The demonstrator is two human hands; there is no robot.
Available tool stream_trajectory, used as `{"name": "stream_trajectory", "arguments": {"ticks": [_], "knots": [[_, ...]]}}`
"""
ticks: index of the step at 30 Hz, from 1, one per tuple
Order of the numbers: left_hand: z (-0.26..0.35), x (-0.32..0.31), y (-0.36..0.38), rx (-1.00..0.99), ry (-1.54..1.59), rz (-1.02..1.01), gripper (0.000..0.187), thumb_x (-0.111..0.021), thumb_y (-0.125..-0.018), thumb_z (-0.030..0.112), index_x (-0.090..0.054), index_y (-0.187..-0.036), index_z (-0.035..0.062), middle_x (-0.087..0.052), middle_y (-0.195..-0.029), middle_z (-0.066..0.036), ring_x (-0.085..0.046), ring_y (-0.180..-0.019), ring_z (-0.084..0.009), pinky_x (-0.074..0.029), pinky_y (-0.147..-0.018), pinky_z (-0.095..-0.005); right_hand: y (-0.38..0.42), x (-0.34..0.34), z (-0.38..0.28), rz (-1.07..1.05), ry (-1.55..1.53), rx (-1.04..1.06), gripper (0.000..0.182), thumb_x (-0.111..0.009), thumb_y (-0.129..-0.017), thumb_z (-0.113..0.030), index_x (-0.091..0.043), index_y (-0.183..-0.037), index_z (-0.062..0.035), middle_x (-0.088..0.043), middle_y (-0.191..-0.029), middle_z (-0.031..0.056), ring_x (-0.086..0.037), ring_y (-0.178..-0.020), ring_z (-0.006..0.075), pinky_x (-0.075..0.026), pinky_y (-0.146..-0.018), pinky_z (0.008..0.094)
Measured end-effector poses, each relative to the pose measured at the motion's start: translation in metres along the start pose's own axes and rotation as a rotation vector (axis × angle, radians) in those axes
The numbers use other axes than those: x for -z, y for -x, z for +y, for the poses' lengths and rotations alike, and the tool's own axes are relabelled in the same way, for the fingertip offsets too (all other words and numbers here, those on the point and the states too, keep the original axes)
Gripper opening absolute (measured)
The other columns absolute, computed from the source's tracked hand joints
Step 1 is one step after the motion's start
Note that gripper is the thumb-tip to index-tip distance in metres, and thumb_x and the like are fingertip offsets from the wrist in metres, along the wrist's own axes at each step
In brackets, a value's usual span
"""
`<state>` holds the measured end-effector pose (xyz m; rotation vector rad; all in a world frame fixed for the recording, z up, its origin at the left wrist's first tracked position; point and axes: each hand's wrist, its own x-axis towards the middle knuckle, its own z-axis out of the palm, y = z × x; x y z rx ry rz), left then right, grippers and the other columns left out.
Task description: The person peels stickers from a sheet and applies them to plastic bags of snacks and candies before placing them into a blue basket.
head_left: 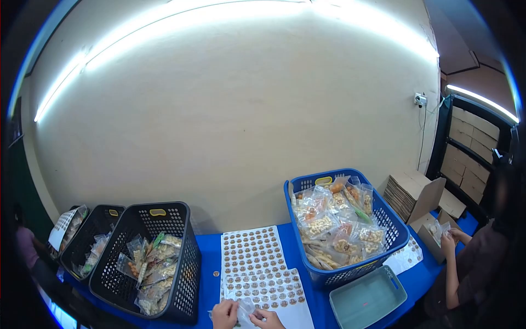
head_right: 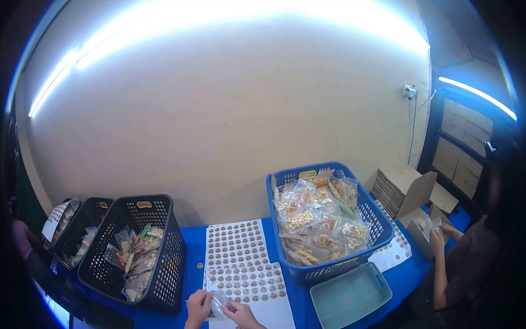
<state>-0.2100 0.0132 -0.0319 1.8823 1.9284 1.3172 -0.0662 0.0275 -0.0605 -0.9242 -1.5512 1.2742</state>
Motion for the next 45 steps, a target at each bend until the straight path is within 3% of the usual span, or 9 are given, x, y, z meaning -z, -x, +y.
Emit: {"name": "stream_trajectory", "arguments": {"ticks": [6,11,17,24,28,35,38,41,45], "knots": [[-0.034,0.006,-0.035,0.177,0.279,0.423,0.019,-0.044,-0.083,0.009,-0.044,-0.067,-0.0001,-0.042,-0.06,-0.003,-0.039,-0.055,-0.0106,-0.032,-0.051,-0.027,0.011,0.02,0.012,-0.115,0.116,0.025,0.022,-0.054,-0.078,-0.017,-0.049,-0.064,-0.0009,-0.047,-0.053,0.0067,-0.043,-0.048,0.0119,-0.037,-0.048,0.0286],[-0.024,0.022,-0.067,0.115,0.237,-0.055,0.022,-0.043,-0.086,0.013,-0.046,-0.068,0.0,-0.042,-0.058,-0.001,-0.038,-0.056,-0.0068,-0.032,-0.049,-0.0224,0.019,0.037,0.029,0.159,-0.208,-0.237,0.017,-0.055,-0.08,-0.018,-0.057,-0.08,-0.0008,-0.052,-0.06,0.0032,-0.045,-0.051,0.0097,-0.039,-0.049,0.0272],[-0.032,-0.052,-0.049,0.174,0.459,-0.571,0.019,-0.053,-0.081,0.018,-0.054,-0.072,0.0011,-0.051,-0.063,-0.003,-0.046,-0.061,-0.0105,-0.038,-0.056,-0.0241,-0.005,0.045,0.037,0.308,0.38,0.325,0.051,-0.067,-0.07,-0.023,-0.047,-0.115,-0.0112,-0.048,-0.109,0.0096,-0.041,-0.105,0.0246,-0.037,-0.079,0.0355],[-0.032,-0.079,-0.059,0.192,0.438,-0.768,0.034,-0.044,-0.087,0.027,-0.051,-0.108,0.0008,-0.055,-0.106,-0.011,-0.053,-0.095,-0.0199,-0.041,-0.08,-0.0288,-0.025,0.064,-0.039,0.258,0.494,0.567,0.01,-0.064,-0.07,-0.02,-0.062,-0.074,-0.0111,-0.057,-0.081,0.0046,-0.051,-0.086,0.0236,-0.031,-0.079,0.0398],[0.021,-0.033,-0.063,-0.134,0.463,-0.606,0.027,-0.045,-0.086,0.019,-0.053,-0.105,0.0018,-0.057,-0.098,-0.011,-0.054,-0.092,-0.0202,-0.042,-0.079,-0.0299,-0.035,0.085,-0.032,0.255,0.567,0.456,0.014,-0.063,-0.072,-0.021,-0.06,-0.075,-0.0082,-0.057,-0.074,0.0017,-0.054,-0.075,0.0171,-0.032,-0.076,0.0344],[0.036,-0.033,-0.035,0.06,0.496,-0.392,0.013,-0.055,-0.08,0.008,-0.056,-0.087,-0.002,-0.058,-0.072,-0.011,-0.059,-0.073,-0.0164,-0.046,-0.06,-0.0256,-0.033,0.075,-0.035,0.192,0.484,0.393,0.017,-0.063,-0.072,-0.023,-0.056,-0.068,-0.0082,-0.056,-0.07,0.0004,-0.053,-0.073,0.0162,-0.027,-0.077,0.0354],[0.036,-0.025,-0.034,-0.299,0.222,-0.072,0.008,-0.057,-0.077,0.008,-0.057,-0.073,0.0005,-0.052,-0.058,-0.009,-0.054,-0.051,-0.017,-0.041,-0.046,-0.0259,-0.026,0.058,-0.025,0.136,0.351,0.276,0.02,-0.064,-0.071,-0.024,-0.056,-0.068,-0.0059,-0.056,-0.07,0.0021,-0.053,-0.074,0.0162,-0.032,-0.073,0.032],[0.03,-0.015,-0.024,0.1,0.298,-0.166,0.012,-0.054,-0.081,0.013,-0.057,-0.079,0.0014,-0.055,-0.065,-0.007,-0.055,-0.065,-0.0122,-0.043,-0.058,-0.0248,-0.019,0.032,-0.031,0.29,0.385,0.392,0.019,-0.065,-0.069,-0.017,-0.054,-0.062,-0.0038,-0.049,-0.061,0.0092,-0.049,-0.059,0.0226,-0.037,-0.06,0.0331],[0.033,-0.008,-0.028,-0.193,0.111,0.198,0.012,-0.059,-0.072,0.009,-0.052,-0.065,0.0028,-0.049,-0.059,-0.006,-0.045,-0.056,-0.017,-0.034,-0.055,-0.028,-0.011,0.017,-0.04,0.167,0.071,0.191,0.022,-0.063,-0.069,-0.014,-0.048,-0.059,-0.001,-0.046,-0.058,0.011,-0.048,-0.056,0.0214,-0.038,-0.054,0.0322]]}}
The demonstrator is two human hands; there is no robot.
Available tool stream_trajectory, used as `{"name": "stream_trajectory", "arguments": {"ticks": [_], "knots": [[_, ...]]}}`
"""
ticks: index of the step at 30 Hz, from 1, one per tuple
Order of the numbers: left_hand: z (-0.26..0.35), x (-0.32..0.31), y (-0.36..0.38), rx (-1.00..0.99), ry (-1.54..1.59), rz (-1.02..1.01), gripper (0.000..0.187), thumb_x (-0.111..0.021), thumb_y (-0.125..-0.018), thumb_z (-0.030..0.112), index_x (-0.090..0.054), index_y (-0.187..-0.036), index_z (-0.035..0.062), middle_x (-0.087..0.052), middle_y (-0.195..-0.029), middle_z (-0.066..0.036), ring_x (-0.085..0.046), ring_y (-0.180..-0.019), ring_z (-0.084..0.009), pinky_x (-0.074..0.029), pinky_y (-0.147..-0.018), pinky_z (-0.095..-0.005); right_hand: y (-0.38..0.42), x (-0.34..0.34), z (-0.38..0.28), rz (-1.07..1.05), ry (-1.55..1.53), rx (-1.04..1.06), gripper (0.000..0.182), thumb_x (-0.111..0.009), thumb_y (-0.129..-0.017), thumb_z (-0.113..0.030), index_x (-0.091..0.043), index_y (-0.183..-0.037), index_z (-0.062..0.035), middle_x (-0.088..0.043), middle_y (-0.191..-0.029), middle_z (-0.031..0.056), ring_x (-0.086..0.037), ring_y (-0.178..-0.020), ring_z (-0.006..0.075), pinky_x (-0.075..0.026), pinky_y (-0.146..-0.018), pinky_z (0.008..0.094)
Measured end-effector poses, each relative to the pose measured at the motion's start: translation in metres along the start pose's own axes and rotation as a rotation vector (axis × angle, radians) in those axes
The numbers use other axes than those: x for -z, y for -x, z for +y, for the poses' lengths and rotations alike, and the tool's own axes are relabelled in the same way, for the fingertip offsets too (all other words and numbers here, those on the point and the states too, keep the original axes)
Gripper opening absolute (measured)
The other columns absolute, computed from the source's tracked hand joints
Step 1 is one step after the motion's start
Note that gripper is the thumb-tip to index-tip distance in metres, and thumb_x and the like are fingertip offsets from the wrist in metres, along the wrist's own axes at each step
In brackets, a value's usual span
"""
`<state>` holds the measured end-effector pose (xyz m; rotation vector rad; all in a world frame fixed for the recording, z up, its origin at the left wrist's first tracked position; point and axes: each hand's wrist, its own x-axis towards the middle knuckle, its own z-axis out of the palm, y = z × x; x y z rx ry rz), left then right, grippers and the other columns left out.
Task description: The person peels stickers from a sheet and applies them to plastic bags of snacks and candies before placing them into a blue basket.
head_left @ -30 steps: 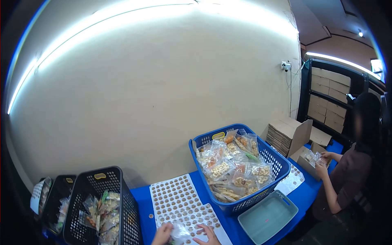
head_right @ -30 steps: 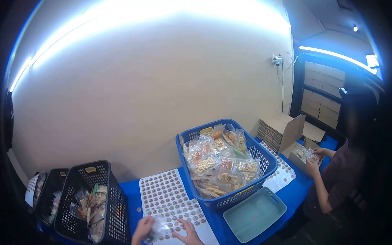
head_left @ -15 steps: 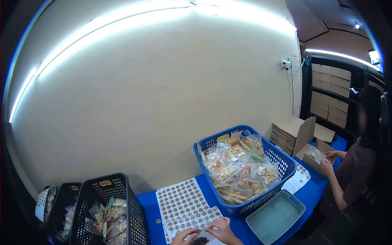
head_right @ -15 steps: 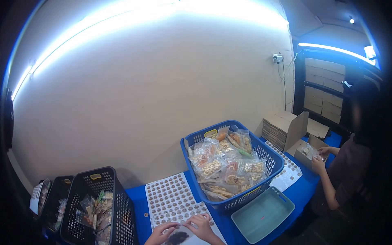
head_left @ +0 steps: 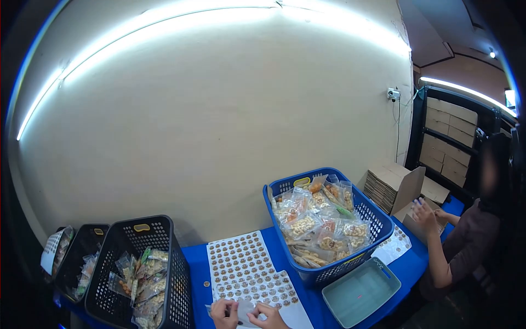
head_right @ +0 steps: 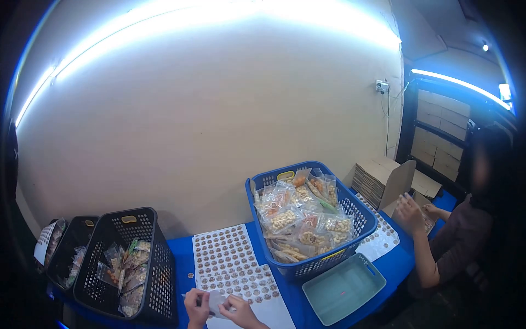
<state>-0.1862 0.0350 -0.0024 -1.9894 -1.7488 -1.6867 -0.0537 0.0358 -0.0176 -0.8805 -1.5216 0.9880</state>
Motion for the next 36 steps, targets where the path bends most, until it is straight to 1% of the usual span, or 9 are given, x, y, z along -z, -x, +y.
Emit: {"name": "stream_trajectory", "arguments": {"ticks": [10,12,15,20,23,28,30,32,36], "knots": [[-0.022,0.047,-0.023,0.279,0.09,0.421,0.021,-0.048,-0.084,0.011,-0.043,-0.067,-0.0003,-0.041,-0.06,-0.004,-0.039,-0.054,-0.0107,-0.032,-0.05,-0.0231,0.033,-0.022,0.035,-0.297,0.057,0.249,0.017,-0.06,-0.068,-0.009,-0.047,-0.06,-0.0008,-0.047,-0.058,0.0094,-0.048,-0.055,0.0207,-0.039,-0.052,0.0311],[-0.003,0.07,-0.036,0.486,0.225,0.345,0.02,-0.048,-0.085,0.014,-0.043,-0.07,0.0018,-0.039,-0.06,-0.002,-0.038,-0.054,-0.0094,-0.033,-0.05,-0.0228,0.048,-0.007,0.037,-0.392,-0.094,-0.107,0.018,-0.059,-0.073,-0.011,-0.05,-0.06,-0.0018,-0.051,-0.058,0.0068,-0.049,-0.054,0.0162,-0.04,-0.053,0.0298],[-0.012,0.073,-0.036,0.333,0.513,0.23,0.019,-0.046,-0.086,0.018,-0.044,-0.073,0.0046,-0.039,-0.06,-0.001,-0.038,-0.053,-0.0084,-0.034,-0.051,-0.0206,0.057,0.01,0.041,-0.331,-0.184,-0.388,0.02,-0.057,-0.078,-0.015,-0.052,-0.063,-0.0027,-0.053,-0.061,0.0046,-0.052,-0.058,0.0135,-0.042,-0.056,0.0282],[-0.04,0.019,-0.002,0.764,1.875,-0.074,0.018,-0.049,-0.085,0.024,-0.048,-0.076,0.0088,-0.04,-0.059,0.003,-0.039,-0.053,-0.0073,-0.037,-0.058,-0.0235,0.048,0.013,0.018,-0.23,-0.49,-0.522,0.024,-0.053,-0.083,-0.027,-0.058,-0.086,-0.0035,-0.057,-0.076,0.0051,-0.056,-0.072,0.015,-0.046,-0.065,0.0276],[-0.018,0.001,0.013,1.096,2.263,-0.138,0.018,-0.048,-0.084,0.026,-0.049,-0.076,0.0098,-0.038,-0.058,0.004,-0.038,-0.052,-0.0072,-0.037,-0.064,-0.0267,0.055,0.022,0.011,-0.597,-0.993,-0.526,0.036,-0.051,-0.083,-0.033,-0.053,-0.101,-0.0023,-0.057,-0.082,0.0079,-0.056,-0.075,0.018,-0.046,-0.067,0.0302],[-0.026,0.003,0.023,1.067,2.212,-0.185,0.02,-0.044,-0.087,0.026,-0.049,-0.077,0.01,-0.04,-0.058,0.004,-0.041,-0.055,-0.0071,-0.036,-0.07,-0.0292,0.045,0.031,-0.01,-0.675,-1.181,-0.785,0.026,-0.058,-0.078,-0.03,-0.058,-0.076,-0.0041,-0.054,-0.067,0.0016,-0.05,-0.064,0.0139,-0.037,-0.068,0.0286],[-0.019,0.008,0.03,1.098,2.108,-0.106,0.019,-0.043,-0.087,0.026,-0.048,-0.077,0.01,-0.039,-0.058,0.003,-0.042,-0.056,-0.0077,-0.037,-0.069,-0.0302,0.043,0.032,-0.005,-0.728,-0.805,-0.63,0.028,-0.055,-0.081,-0.029,-0.057,-0.088,-0.0014,-0.055,-0.071,0.001,-0.049,-0.065,0.0101,-0.039,-0.065,0.0242],[-0.026,0.005,0.043,1.061,2.027,-0.095,0.027,-0.037,-0.088,0.032,-0.049,-0.09,0.0081,-0.05,-0.079,-0.004,-0.049,-0.077,-0.0162,-0.037,-0.079,-0.0381,0.04,0.035,0.004,-0.77,-0.288,-0.583,0.023,-0.058,-0.08,-0.018,-0.057,-0.093,0.0004,-0.058,-0.077,0.0013,-0.05,-0.071,0.0067,-0.041,-0.064,0.0212],[-0.023,0.015,0.05,1.138,1.758,0.018,0.043,-0.03,-0.088,0.04,-0.043,-0.107,0.0042,-0.048,-0.11,-0.01,-0.044,-0.106,-0.0268,-0.033,-0.089,-0.0445,0.04,0.071,-0.028,-0.512,-0.358,-0.469,0.029,-0.061,-0.077,-0.02,-0.055,-0.098,-0.0013,-0.058,-0.085,0.0038,-0.053,-0.072,0.0113,-0.041,-0.065,0.0241]]}}
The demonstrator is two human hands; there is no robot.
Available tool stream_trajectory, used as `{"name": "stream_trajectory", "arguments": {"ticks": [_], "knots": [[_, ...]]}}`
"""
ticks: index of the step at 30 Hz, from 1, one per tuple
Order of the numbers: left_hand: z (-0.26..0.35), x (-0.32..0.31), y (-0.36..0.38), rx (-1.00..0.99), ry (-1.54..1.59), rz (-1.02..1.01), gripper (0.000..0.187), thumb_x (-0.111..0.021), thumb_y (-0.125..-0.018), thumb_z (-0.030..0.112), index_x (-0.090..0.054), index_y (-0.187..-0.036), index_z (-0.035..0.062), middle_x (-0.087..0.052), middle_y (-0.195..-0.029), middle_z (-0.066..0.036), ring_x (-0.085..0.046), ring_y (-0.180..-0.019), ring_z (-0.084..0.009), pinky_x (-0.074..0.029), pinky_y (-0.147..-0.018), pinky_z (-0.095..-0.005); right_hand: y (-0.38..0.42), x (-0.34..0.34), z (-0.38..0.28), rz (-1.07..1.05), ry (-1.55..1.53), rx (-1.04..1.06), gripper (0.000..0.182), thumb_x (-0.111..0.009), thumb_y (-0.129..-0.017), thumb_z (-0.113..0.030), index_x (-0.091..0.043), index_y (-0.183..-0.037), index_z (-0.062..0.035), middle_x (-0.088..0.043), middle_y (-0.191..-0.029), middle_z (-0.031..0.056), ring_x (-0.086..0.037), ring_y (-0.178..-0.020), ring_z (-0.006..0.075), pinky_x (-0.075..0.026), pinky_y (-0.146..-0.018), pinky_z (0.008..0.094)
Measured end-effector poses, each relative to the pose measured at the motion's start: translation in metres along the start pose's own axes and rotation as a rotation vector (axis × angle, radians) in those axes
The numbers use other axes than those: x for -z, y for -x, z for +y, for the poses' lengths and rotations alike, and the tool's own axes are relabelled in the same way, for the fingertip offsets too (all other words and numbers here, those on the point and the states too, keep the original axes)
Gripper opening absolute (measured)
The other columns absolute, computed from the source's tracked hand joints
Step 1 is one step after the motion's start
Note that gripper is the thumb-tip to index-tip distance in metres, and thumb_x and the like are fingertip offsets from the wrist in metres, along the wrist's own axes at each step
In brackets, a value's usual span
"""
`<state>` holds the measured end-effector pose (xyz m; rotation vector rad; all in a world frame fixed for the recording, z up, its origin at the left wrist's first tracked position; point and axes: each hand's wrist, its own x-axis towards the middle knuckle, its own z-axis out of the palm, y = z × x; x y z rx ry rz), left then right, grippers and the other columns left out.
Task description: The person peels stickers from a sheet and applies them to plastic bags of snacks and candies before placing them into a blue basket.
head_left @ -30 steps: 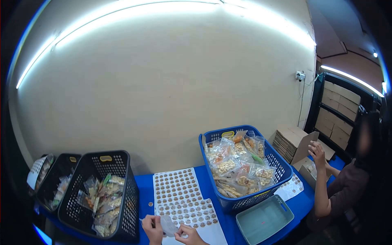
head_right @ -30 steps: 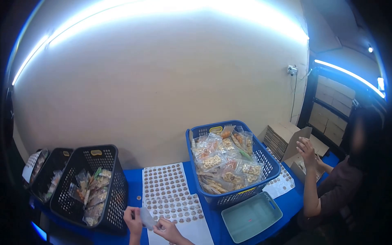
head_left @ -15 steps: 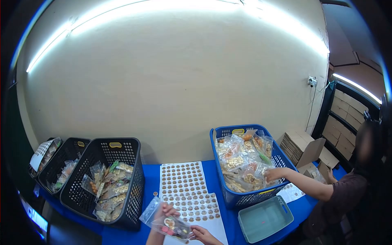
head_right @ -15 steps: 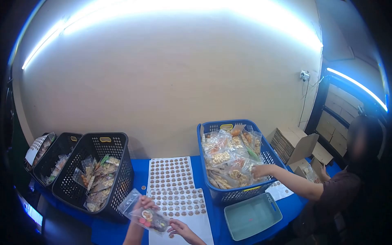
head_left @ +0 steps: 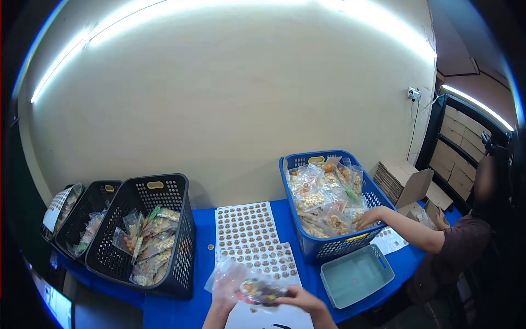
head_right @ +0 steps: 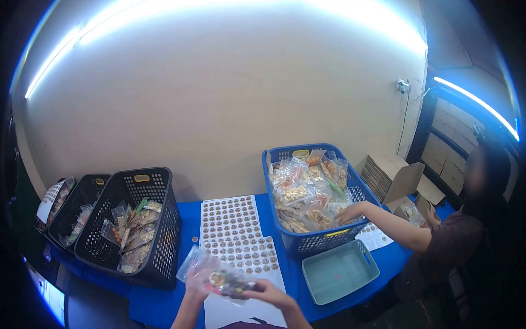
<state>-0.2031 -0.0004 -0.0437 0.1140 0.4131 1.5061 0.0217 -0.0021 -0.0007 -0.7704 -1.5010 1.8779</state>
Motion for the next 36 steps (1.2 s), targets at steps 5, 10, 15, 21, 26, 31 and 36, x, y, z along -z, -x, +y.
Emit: {"name": "stream_trajectory", "arguments": {"ticks": [5,10,15,21,26,31,36], "knots": [[0.021,0.011,0.016,0.067,0.11,0.026,0.032,-0.038,-0.086,0.032,-0.043,-0.103,0.0056,-0.049,-0.102,-0.005,-0.048,-0.095,-0.019,-0.038,-0.078,-0.0357,0.029,0.047,-0.005,-0.278,-0.859,0.355,0.034,-0.062,-0.072,-0.022,-0.053,-0.099,-0.0022,-0.058,-0.084,0.0082,-0.054,-0.064,0.016,-0.041,-0.062,0.0281],[0.027,0.009,0.028,0.011,-0.005,0.071,0.023,-0.042,-0.084,0.024,-0.044,-0.099,0.0068,-0.049,-0.097,-0.004,-0.049,-0.093,-0.0166,-0.039,-0.074,-0.032,0.051,0.064,0.044,0.607,0.338,-0.079,0.034,-0.06,-0.072,-0.016,-0.053,-0.099,0.0038,-0.058,-0.09,0.0099,-0.057,-0.073,0.0189,-0.045,-0.068,0.0313],[0.018,0.022,0.035,0.015,-0.084,0.121,0.022,-0.043,-0.083,0.021,-0.044,-0.099,0.0064,-0.049,-0.097,-0.004,-0.049,-0.093,-0.0173,-0.039,-0.074,-0.0309,0.082,0.046,0.054,0.336,-0.527,0.066,0.032,-0.054,-0.076,-0.01,-0.05,-0.103,0.0057,-0.057,-0.096,0.0102,-0.056,-0.083,0.0175,-0.045,-0.072,0.0306],[0.001,0.026,0.052,0.094,-0.204,0.127,0.019,-0.043,-0.083,0.018,-0.045,-0.098,0.0058,-0.049,-0.101,-0.004,-0.047,-0.1,-0.0195,-0.04,-0.075,-0.0302,0.077,0.019,0.032,0.447,-0.538,0.049,0.025,-0.05,-0.083,-0.014,-0.053,-0.099,0.0046,-0.059,-0.088,0.0085,-0.055,-0.079,0.0159,-0.044,-0.073,0.0308],[-0.014,0.04,0.072,0.145,-0.353,0.111,0.027,-0.042,-0.085,0.023,-0.042,-0.105,0.005,-0.048,-0.108,-0.008,-0.045,-0.105,-0.0216,-0.039,-0.08,-0.031,0.078,0.02,0.063,0.307,-0.176,0.098,0.025,-0.052,-0.083,-0.016,-0.054,-0.096,0.0051,-0.058,-0.08,0.0093,-0.053,-0.072,0.0134,-0.04,-0.069,0.0244],[-0.034,0.027,0.099,0.274,-0.667,-0.029,0.049,-0.041,-0.086,0.033,-0.028,-0.122,0.0013,-0.033,-0.125,-0.016,-0.038,-0.113,-0.0295,-0.033,-0.093,-0.0449,0.087,-0.012,0.068,0.282,-0.238,0.021,0.022,-0.053,-0.083,-0.015,-0.058,-0.089,0.0054,-0.059,-0.077,0.0063,-0.054,-0.07,0.0111,-0.042,-0.067,0.0245],[-0.058,0.043,0.119,0.19,-0.596,-0.022,0.035,-0.047,-0.086,0.019,-0.036,-0.114,0.0009,-0.052,-0.102,-0.012,-0.055,-0.091,-0.0236,-0.045,-0.082,-0.0393,0.084,-0.055,0.09,0.043,-0.024,-0.099,0.026,-0.058,-0.08,-0.019,-0.057,-0.097,0.0,-0.061,-0.086,0.0037,-0.053,-0.076,0.0075,-0.041,-0.067,0.0216]]}}
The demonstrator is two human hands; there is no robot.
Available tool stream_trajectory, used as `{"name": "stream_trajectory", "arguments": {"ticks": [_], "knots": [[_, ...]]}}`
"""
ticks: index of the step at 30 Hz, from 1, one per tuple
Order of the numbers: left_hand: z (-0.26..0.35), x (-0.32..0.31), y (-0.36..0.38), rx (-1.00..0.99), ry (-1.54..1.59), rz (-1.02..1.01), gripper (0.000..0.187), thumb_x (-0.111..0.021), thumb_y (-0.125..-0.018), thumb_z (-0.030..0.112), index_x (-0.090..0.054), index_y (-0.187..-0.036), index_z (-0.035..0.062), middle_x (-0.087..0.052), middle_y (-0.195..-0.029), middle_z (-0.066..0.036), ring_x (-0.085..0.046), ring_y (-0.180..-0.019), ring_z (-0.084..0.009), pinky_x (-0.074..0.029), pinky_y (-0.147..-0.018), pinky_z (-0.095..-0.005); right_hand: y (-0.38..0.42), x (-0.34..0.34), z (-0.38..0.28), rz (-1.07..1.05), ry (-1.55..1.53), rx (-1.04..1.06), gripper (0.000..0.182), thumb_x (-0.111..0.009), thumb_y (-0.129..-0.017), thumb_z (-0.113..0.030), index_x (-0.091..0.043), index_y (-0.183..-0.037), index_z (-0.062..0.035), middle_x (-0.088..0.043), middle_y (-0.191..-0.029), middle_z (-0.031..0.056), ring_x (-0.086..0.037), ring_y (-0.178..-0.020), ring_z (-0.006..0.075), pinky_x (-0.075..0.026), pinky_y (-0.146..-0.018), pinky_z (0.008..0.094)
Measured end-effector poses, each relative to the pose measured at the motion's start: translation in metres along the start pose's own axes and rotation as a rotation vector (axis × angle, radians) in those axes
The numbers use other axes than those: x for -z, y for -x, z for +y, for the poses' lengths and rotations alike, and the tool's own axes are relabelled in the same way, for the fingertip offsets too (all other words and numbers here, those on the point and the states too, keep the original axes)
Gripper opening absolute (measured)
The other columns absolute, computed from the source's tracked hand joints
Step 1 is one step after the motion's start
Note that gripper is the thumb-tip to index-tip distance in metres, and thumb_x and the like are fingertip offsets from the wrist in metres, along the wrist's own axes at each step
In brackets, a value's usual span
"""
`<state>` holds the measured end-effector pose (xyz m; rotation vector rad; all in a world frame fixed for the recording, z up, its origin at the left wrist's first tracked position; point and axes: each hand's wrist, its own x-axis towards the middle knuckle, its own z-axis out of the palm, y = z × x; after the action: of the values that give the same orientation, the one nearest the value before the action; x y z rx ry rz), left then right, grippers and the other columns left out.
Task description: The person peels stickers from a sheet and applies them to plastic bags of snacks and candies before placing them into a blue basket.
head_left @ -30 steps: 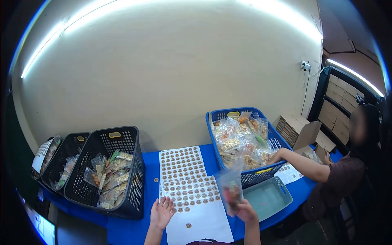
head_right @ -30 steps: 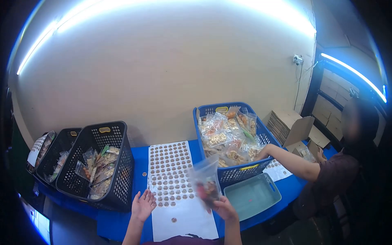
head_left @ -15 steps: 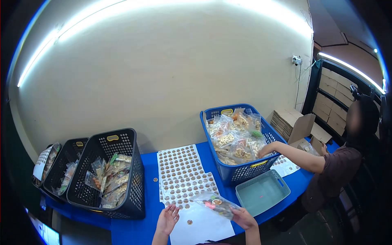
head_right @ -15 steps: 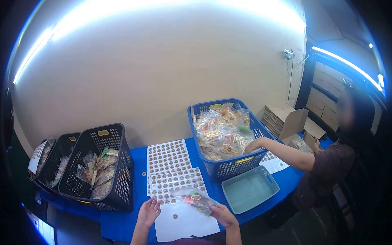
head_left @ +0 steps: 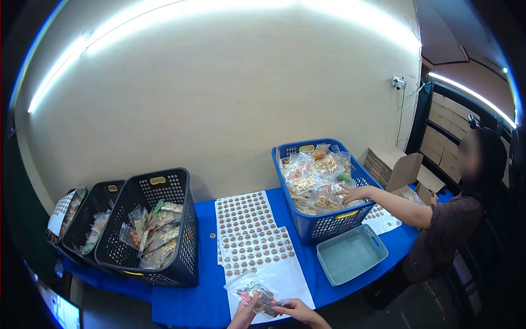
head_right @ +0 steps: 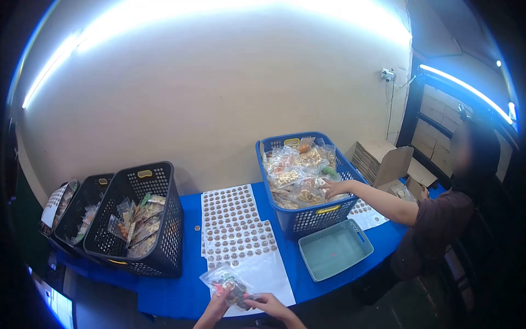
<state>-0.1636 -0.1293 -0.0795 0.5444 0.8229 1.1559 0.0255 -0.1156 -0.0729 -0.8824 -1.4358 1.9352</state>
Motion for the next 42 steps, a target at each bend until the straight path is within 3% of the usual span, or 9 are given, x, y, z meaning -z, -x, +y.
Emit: {"name": "stream_trajectory", "arguments": {"ticks": [3,13,17,21,25,32,34,35,42], "knots": [[0.012,-0.008,0.017,-0.083,-0.059,0.06,0.03,-0.049,-0.085,0.02,-0.041,-0.107,0.0005,-0.057,-0.091,-0.012,-0.059,-0.078,-0.0198,-0.051,-0.065,-0.0307,0.006,-0.029,0.008,-0.003,-0.006,-0.077,0.035,-0.059,-0.079,-0.025,-0.055,-0.103,-0.0008,-0.06,-0.085,0.0032,-0.052,-0.074,0.0062,-0.04,-0.066,0.0194],[-0.005,0.001,0.073,0.015,-0.035,-0.067,0.043,-0.042,-0.087,0.031,-0.039,-0.114,-0.0027,-0.052,-0.103,-0.012,-0.053,-0.093,-0.0218,-0.042,-0.083,-0.0351,0.042,-0.052,0.0,0.015,0.28,-0.101,0.036,-0.052,-0.082,-0.035,-0.061,-0.084,-0.0007,-0.058,-0.067,0.0006,-0.049,-0.058,0.0062,-0.039,-0.055,0.0194],[-0.005,-0.02,0.09,-0.047,0.118,0.036,0.039,-0.041,-0.088,0.029,-0.044,-0.109,-0.0029,-0.054,-0.1,-0.012,-0.055,-0.088,-0.0198,-0.044,-0.08,-0.0322,0.058,-0.061,0.014,0.088,0.069,-0.061,0.033,-0.053,-0.082,-0.033,-0.061,-0.085,-0.0007,-0.057,-0.068,-0.0003,-0.049,-0.061,0.0057,-0.039,-0.057,0.0186],[-0.027,-0.012,0.092,-0.153,0.026,0.178,0.03,-0.043,-0.088,0.021,-0.05,-0.101,-0.0046,-0.058,-0.089,-0.008,-0.057,-0.078,-0.0148,-0.046,-0.071,-0.0268,0.068,-0.074,0.022,0.08,0.055,-0.118,0.031,-0.053,-0.083,-0.029,-0.059,-0.091,0.0013,-0.059,-0.076,0.0006,-0.049,-0.066,0.0049,-0.039,-0.061,0.0178],[-0.032,-0.01,0.108,-0.257,-0.207,0.199,0.028,-0.045,-0.088,0.019,-0.053,-0.099,-0.0052,-0.058,-0.093,-0.008,-0.055,-0.081,-0.0125,-0.045,-0.073,-0.0251,0.078,-0.092,0.013,0.044,-0.07,-0.006,0.025,-0.054,-0.083,-0.018,-0.055,-0.097,0.0024,-0.058,-0.087,0.0054,-0.053,-0.077,0.0118,-0.044,-0.066,0.0255],[-0.024,-0.018,0.117,-0.104,-0.038,0.157,0.029,-0.049,-0.085,0.017,-0.049,-0.105,-0.0041,-0.055,-0.099,-0.009,-0.055,-0.086,-0.015,-0.045,-0.076,-0.028,0.079,-0.088,0.003,0.092,-0.008,0.032,0.024,-0.052,-0.083,-0.016,-0.055,-0.098,0.0027,-0.059,-0.087,0.005,-0.054,-0.078,0.0125,-0.044,-0.069,0.026],[-0.031,-0.007,0.107,-0.122,-0.228,0.154,0.025,-0.053,-0.083,0.016,-0.052,-0.1,-0.0033,-0.057,-0.093,-0.007,-0.054,-0.083,-0.0117,-0.045,-0.072,-0.0248,0.076,-0.086,0.0,0.157,0.014,0.04,0.023,-0.052,-0.083,-0.016,-0.056,-0.097,0.0025,-0.059,-0.084,0.0049,-0.054,-0.075,0.0116,-0.044,-0.067,0.0255],[-0.032,-0.007,0.102,-0.123,-0.297,0.165,0.024,-0.054,-0.082,0.015,-0.053,-0.098,-0.0031,-0.057,-0.092,-0.007,-0.054,-0.083,-0.0108,-0.044,-0.07,-0.0238,0.069,-0.079,0.021,0.168,-0.145,-0.003,0.032,-0.054,-0.083,-0.027,-0.056,-0.097,0.0019,-0.059,-0.082,0.0015,-0.05,-0.071,0.0052,-0.041,-0.065,0.0186],[-0.034,-0.015,0.077,-0.249,-0.39,0.211,0.023,-0.055,-0.082,0.016,-0.054,-0.096,-0.0022,-0.057,-0.084,-0.006,-0.053,-0.078,-0.0107,-0.043,-0.068,-0.0233,0.054,-0.045,0.009,0.032,0.183,-0.061,0.027,-0.055,-0.082,-0.021,-0.056,-0.096,0.0019,-0.06,-0.082,0.0048,-0.053,-0.074,0.0087,-0.043,-0.067,0.0223]]}}
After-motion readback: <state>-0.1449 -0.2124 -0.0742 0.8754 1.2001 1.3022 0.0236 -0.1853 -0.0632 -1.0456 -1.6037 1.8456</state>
